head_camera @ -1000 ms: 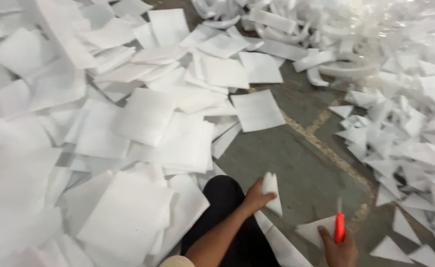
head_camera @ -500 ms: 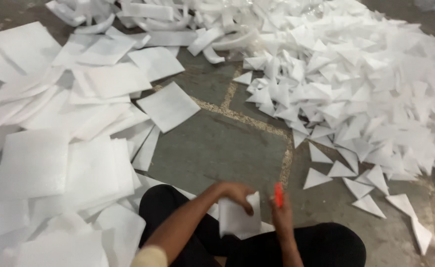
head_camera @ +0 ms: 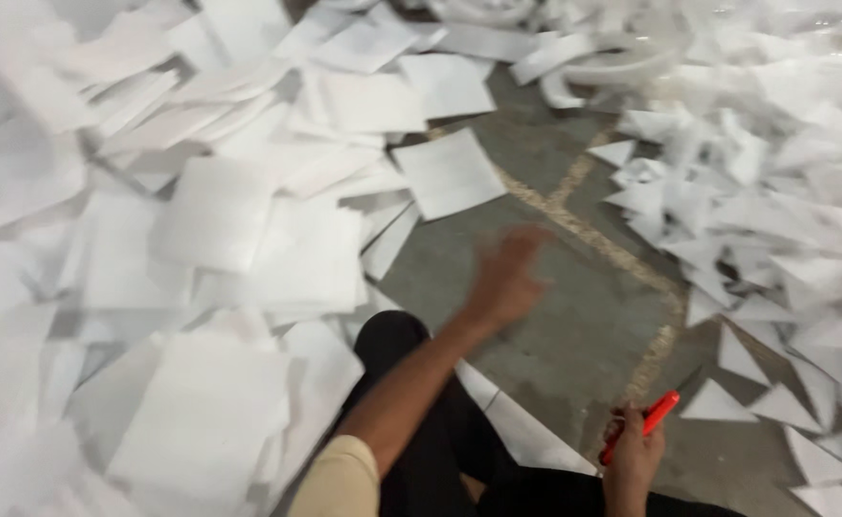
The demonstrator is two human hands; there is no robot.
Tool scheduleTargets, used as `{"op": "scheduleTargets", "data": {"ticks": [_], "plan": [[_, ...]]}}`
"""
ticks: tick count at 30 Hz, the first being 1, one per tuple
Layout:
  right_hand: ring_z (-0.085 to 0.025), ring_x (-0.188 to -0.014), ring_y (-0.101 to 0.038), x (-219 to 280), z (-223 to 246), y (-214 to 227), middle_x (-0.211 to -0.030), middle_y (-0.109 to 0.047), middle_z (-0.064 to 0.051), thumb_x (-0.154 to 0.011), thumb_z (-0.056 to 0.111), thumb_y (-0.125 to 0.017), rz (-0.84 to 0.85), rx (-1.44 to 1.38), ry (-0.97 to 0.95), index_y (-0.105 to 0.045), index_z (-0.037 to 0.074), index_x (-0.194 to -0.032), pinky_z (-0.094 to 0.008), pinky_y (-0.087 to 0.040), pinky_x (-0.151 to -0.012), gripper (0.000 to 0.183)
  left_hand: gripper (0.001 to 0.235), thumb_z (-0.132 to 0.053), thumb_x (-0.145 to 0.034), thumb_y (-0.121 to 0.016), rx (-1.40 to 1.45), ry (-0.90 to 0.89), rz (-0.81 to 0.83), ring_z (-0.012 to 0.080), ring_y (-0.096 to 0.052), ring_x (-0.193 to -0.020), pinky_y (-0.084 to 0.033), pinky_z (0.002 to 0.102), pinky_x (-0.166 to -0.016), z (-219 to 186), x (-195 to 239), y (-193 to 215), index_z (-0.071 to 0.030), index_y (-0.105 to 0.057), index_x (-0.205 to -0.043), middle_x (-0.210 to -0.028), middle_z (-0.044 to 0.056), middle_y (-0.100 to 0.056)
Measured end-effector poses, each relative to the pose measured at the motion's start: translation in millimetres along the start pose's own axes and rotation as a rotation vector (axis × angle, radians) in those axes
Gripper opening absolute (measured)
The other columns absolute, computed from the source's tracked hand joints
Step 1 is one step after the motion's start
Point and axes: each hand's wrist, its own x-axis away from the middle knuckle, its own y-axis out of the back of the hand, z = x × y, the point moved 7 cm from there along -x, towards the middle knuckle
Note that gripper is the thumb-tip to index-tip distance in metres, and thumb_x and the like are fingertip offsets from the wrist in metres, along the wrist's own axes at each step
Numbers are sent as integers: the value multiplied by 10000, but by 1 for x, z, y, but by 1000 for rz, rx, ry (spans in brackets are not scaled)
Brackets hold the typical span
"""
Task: The person sits on the floor and repeatedly cuts square white foam sheets into smaller pieces using a red utility knife. The cut pieces are placed into a growing pile on the right side of the frame.
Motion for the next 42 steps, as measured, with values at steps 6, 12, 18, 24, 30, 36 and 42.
{"op": "scheduleTargets", "data": {"ticks": [6,12,18,24,30,36,42], "plan": [[-85,-506,-396,9,10,-46,-659,-472,-12,-1049,222,-576,175,147,-7,-546,88,-1018,-273,-267,-399,141,1067,-496,-805,-802,-717,685,199,387,-90,-1567,-119,850,-1106,192,95,169,-153,-202,-1618,-1695,127,-156],[-75,-501,-392,5,-7,-61,-680,-503,4,-1012,194,-589,275,178,-8,-565,66,-989,-268,-261,-397,132,1268,-534,-642,-914,-692,816,618,363,-95,-1563,-288,769,-1100,230,147,222,-226,-169,-1621,-1707,138,-76],[-82,-528,-440,5,-21,-52,-709,-525,-25,-1019,189,-619,321,241,98,-607,24,-1020,-262,-346,-449,165,652,-191,-933,-652,-827,552,522,385,-606,-1177,-569,519,-909,204,116,206,-75,-439,-1538,-1314,227,-589],[-91,-561,-490,7,-18,-50,-819,-599,-32,-932,132,-655,235,366,69,-559,34,-1220,-275,-404,-469,319,393,-34,-948,-542,-767,209,32,381,-685,-1047,-600,455,-802,98,51,191,21,-587,-1334,-1161,252,-679],[-84,-582,-519,1,-18,-49,-890,-653,-6,-903,87,-603,201,314,141,-536,67,-1311,-260,-440,-492,413,345,-92,-902,-576,-508,-318,148,361,-606,-1265,-447,449,-1120,-24,68,21,15,-626,-1227,-1311,227,-656],[-117,-597,-541,-5,-44,-38,-829,-610,-112,-970,52,-575,221,422,169,-609,0,-1248,-285,-458,-521,285,409,-71,-938,-547,-339,-141,606,407,-446,-1392,-329,602,-1147,24,149,-123,-23,-583,-1343,-1427,207,-548],[-150,-602,-630,16,-27,-60,-1068,-712,-100,-975,107,-479,273,440,12,-479,42,-1359,-324,-524,-500,389,535,-72,-970,-480,-306,29,601,352,-329,-1485,-208,685,-1177,89,114,-127,-93,-454,-1504,-1577,132,-424]]}}
